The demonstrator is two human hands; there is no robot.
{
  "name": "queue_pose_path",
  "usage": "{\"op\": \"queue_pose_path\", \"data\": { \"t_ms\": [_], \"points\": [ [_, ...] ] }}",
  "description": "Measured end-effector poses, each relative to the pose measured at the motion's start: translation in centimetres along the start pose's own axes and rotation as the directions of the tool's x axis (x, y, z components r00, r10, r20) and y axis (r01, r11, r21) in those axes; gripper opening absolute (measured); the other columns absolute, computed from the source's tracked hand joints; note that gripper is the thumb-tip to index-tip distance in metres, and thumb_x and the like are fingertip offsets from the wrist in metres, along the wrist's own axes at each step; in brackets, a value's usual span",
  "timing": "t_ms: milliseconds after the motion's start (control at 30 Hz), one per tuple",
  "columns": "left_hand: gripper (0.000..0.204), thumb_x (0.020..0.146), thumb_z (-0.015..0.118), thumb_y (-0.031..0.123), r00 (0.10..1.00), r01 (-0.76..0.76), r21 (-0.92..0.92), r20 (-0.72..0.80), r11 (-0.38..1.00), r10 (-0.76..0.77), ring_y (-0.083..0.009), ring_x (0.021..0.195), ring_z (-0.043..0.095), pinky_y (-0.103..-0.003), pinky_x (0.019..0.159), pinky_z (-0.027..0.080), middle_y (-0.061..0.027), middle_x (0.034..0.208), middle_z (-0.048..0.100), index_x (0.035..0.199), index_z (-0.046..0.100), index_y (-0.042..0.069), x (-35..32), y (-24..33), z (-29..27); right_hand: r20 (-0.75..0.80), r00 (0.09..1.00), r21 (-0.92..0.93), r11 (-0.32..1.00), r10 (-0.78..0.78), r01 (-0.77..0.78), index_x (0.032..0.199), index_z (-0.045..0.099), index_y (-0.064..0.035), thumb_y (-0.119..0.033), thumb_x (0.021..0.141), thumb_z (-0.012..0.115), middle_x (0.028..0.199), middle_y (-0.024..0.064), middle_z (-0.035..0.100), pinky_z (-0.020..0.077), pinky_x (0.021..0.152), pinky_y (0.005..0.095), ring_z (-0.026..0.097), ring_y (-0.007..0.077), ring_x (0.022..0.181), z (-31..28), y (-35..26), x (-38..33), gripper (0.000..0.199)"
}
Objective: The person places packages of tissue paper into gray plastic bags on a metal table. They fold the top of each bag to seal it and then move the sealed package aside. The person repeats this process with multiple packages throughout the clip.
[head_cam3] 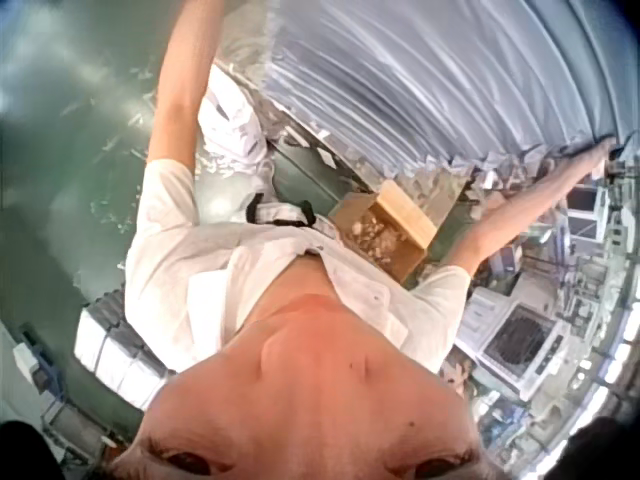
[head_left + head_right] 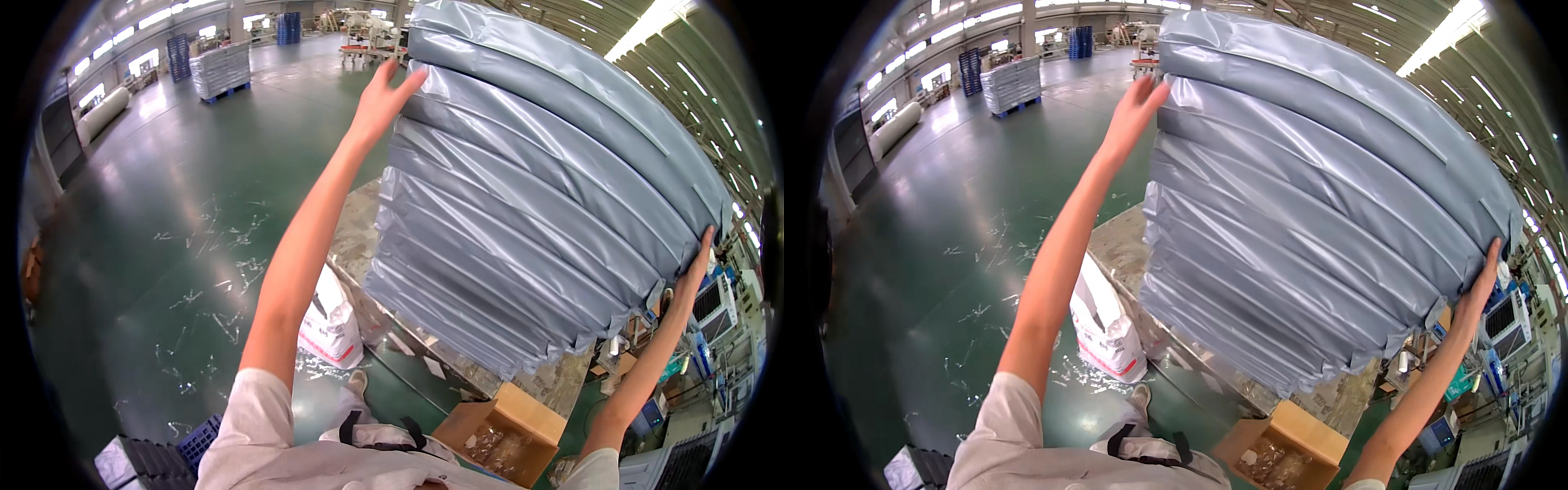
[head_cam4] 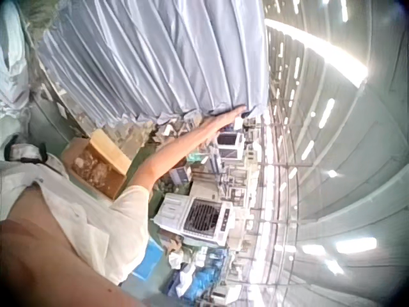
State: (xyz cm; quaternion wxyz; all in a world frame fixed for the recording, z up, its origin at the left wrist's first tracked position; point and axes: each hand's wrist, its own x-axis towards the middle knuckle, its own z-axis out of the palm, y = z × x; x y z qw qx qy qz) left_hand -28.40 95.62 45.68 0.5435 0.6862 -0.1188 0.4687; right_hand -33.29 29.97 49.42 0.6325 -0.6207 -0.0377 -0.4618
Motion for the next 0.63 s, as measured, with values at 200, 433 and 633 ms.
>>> {"op": "queue_pose_path", "data": {
  "t_ms": [200,433,633],
  "points": [
    [0.081,0.072,0.077,0.059,0.994,0.000,-0.225,0.105,0.974,0.024,-0.0225,0.100,0.065,-0.034,0.090,0.050,-0.0156,0.110,0.069,0.120,0.059,-0.004,6.6,-0.2,5.2,-0.083,0.996,-0.050,0.998,0.032,-0.036,0.148,0.034,0.0004,-0.057,0.090,0.059,0.153,0.0090,0.036,0.0197,0.116,0.0309,0.032,0.0203,0.141,-1.4,3.5,1.9,0.086],
    [0.073,0.078,0.075,0.048,0.989,0.047,-0.280,0.148,0.959,-0.005,-0.0208,0.094,0.067,-0.033,0.086,0.051,-0.0149,0.104,0.070,0.126,0.056,-0.004,4.8,-3.6,5.1,-0.238,0.967,-0.114,0.986,0.092,-0.122,0.154,0.021,-0.0055,-0.066,0.089,0.052,0.159,0.0104,0.022,0.0171,0.118,0.0371,0.024,0.0248,0.145,-1.0,1.9,-2.6,0.094],
    [0.073,0.093,0.060,0.044,0.882,0.301,-0.352,0.456,0.886,-0.118,-0.0245,0.132,0.043,-0.036,0.109,0.033,-0.0178,0.142,0.047,0.146,0.035,0.000,-2.1,-12.1,2.0,-0.210,0.958,-0.221,0.946,0.193,-0.239,0.157,0.007,-0.0136,-0.066,0.091,0.048,0.162,0.0083,0.013,0.0095,0.120,0.0455,0.016,0.0277,0.148,-14.4,13.0,-7.9,0.094]
  ]
}}
